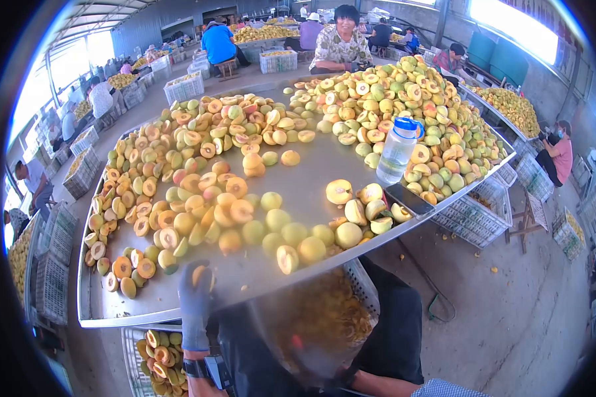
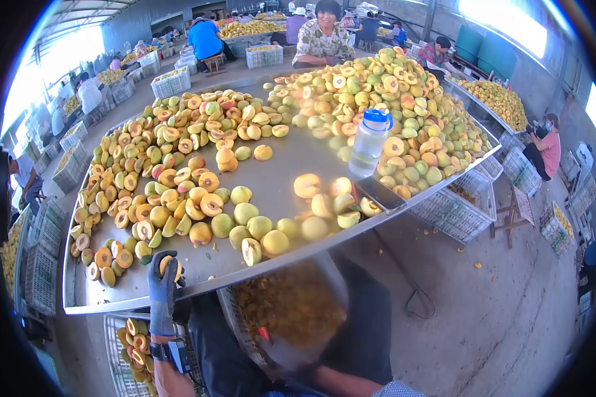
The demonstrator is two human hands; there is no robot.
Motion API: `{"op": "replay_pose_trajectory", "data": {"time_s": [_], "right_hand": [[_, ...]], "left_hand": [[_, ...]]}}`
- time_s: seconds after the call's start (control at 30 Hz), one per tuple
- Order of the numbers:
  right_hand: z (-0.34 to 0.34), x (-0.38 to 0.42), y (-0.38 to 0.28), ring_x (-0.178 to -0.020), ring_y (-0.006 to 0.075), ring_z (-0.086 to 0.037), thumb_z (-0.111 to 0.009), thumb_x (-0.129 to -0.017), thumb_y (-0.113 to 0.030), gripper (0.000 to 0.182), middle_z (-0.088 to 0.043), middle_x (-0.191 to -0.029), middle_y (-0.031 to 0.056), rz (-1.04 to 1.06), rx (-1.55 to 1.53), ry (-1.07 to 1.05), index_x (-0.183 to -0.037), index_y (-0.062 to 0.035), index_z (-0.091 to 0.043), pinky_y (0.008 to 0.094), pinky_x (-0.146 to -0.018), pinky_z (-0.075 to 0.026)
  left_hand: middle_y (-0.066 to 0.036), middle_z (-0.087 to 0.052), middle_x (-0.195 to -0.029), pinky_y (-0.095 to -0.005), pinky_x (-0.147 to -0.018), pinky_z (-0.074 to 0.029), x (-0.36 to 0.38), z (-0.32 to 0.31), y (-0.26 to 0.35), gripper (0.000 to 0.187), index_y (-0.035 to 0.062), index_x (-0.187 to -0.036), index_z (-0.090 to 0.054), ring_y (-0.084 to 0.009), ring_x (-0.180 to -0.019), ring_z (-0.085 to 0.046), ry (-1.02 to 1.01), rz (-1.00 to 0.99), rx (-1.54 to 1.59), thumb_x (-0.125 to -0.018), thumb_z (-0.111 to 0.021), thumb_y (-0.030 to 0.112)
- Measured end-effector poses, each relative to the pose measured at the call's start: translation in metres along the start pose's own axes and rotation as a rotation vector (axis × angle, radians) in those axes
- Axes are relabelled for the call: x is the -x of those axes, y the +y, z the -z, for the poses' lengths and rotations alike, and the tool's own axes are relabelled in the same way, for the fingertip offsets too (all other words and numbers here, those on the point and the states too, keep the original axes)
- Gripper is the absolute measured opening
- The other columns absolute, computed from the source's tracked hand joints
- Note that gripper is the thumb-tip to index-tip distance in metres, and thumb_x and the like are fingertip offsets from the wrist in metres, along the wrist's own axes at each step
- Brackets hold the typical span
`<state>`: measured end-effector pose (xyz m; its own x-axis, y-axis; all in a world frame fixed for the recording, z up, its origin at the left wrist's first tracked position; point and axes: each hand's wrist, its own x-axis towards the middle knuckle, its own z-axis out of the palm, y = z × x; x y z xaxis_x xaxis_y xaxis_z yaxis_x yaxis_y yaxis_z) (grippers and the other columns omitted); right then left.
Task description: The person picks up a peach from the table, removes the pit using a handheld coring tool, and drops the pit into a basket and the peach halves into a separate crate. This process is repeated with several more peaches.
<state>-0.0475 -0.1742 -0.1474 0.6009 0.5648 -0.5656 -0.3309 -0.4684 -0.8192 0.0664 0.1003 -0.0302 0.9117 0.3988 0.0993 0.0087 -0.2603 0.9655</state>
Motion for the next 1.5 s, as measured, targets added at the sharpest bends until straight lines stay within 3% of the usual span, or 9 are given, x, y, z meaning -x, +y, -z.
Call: {"op": "replay_pose_trajectory", "data": {"time_s": [0.13, 0.2, 0.53, 0.63, 1.03, 1.13, 1.2, 1.37, 1.5], "right_hand": [[-0.006, -0.008, 0.012, -0.102, 0.0308, -0.055, -0.059, -0.088, -0.023, 0.056, -0.053, -0.121, 0.0179, -0.035, -0.132, 0.027, -0.137, -0.0027, -0.039, 0.0397, -0.087, -0.045], [-0.018, -0.012, 0.018, -0.054, 0.0154, -0.051, -0.05, -0.094, -0.043, 0.046, -0.057, -0.065, 0.0059, 0.187, -0.192, 0.325, -0.102, 0.0005, -0.06, 0.0332, -0.051, -0.04], [-0.001, -0.017, 0.009, -0.046, 0.0118, -0.046, -0.05, -0.094, -0.048, 0.048, -0.053, -0.057, 0.0032, 0.183, -0.188, 0.256, -0.098, -0.0018, -0.061, 0.0307, -0.046, -0.035], [0.007, -0.012, 0.001, -0.079, 0.0256, -0.056, -0.055, -0.091, -0.023, 0.039, -0.057, -0.097, 0.0093, -0.004, -0.135, 0.024, -0.127, -0.0092, -0.049, 0.0392, -0.068, -0.045], [-0.006, -0.017, 0.011, -0.042, 0.0086, -0.044, -0.049, -0.095, -0.047, 0.046, -0.05, -0.054, -0.0007, 0.212, -0.276, 0.257, -0.095, -0.0026, -0.061, 0.0271, -0.041, -0.032], [0.003, -0.009, -0.006, -0.09, 0.0221, -0.057, -0.055, -0.091, -0.025, 0.042, -0.057, -0.106, 0.0089, -0.043, -0.164, 0.073, -0.129, -0.0108, -0.048, 0.033, -0.078, -0.047], [-0.005, -0.012, -0.004, -0.048, 0.0105, -0.047, -0.048, -0.095, -0.043, 0.045, -0.053, -0.059, 0.0008, 0.228, -0.183, 0.307, -0.097, -0.0007, -0.063, 0.0289, -0.046, -0.035], [-0.001, -0.003, -0.018, -0.05, 0.0101, -0.045, -0.047, -0.096, -0.043, 0.043, -0.053, -0.061, -0.0002, 0.092, -0.378, 0.228, -0.097, -0.0024, -0.063, 0.0276, -0.048, -0.035], [-0.01, -0.014, 0.006, -0.05, 0.0093, -0.045, -0.047, -0.096, -0.044, 0.041, -0.053, -0.064, -0.0015, 0.167, -0.441, 0.235, -0.095, -0.0048, -0.061, 0.0261, -0.047, -0.034]], "left_hand": [[-0.006, -0.061, -0.086, -0.0275, -0.052, -0.045, 0.0, 0.002, -0.005, 0.022, 0.0062, -0.107, -0.062, -0.013, -0.069, -0.057, 0.007, -0.07, -0.024, -0.09, -0.057, 0.019], [-0.006, -0.061, -0.086, -0.0276, -0.052, -0.044, 0.002, 0.001, -0.001, 0.022, 0.006, -0.107, -0.062, -0.013, -0.069, -0.057, 0.0, -0.048, -0.007, -0.09, -0.057, 0.019], [-0.004, -0.061, -0.085, -0.0237, -0.051, -0.045, 0.0, -0.005, 0.012, 0.021, 0.0073, -0.108, -0.062, -0.0102, -0.069, -0.057, -0.002, -0.024, 0.017, -0.091, -0.057, 0.019], [-0.004, -0.061, -0.084, -0.0237, -0.052, -0.046, 0.0, -0.005, 0.011, 0.02, 0.0075, -0.108, -0.062, -0.0101, -0.07, -0.057, 0.002, -0.043, 0.012, -0.092, -0.057, 0.019], [-0.005, -0.061, -0.082, -0.0253, -0.051, -0.045, 0.003, -0.006, 0.018, 0.021, 0.007, -0.107, -0.062, -0.0107, -0.065, -0.056, -0.008, -0.018, -0.002, -0.091, -0.058, 0.02], [-0.006, -0.062, -0.082, -0.0276, -0.053, -0.045, -0.001, -0.003, 0.014, 0.022, 0.0057, -0.106, -0.062, -0.0122, -0.066, -0.057, 0.006, -0.018, -0.005, -0.09, -0.058, 0.02], [-0.009, -0.064, -0.085, -0.0313, -0.064, -0.048, -0.008, -0.001, -0.006, 0.022, 0.0033, -0.104, -0.062, -0.0147, -0.074, -0.059, 0.013, -0.113, -0.041, -0.089, -0.058, 0.018], [-0.008, -0.064, -0.089, -0.0297, -0.072, -0.048, -0.005, -0.003, 0.001, 0.019, 0.0025, -0.104, -0.062, -0.0136, -0.081, -0.058, 0.0, -0.081, -0.014, -0.09, -0.058, 0.016], [-0.004, -0.059, -0.087, -0.021, -0.05, -0.047, -0.004, -0.002, 0.0, 0.017, 0.0026, -0.105, -0.059, -0.009, -0.072, -0.059, -0.019, -0.147, 0.027, -0.094, -0.059, 0.015]]}}
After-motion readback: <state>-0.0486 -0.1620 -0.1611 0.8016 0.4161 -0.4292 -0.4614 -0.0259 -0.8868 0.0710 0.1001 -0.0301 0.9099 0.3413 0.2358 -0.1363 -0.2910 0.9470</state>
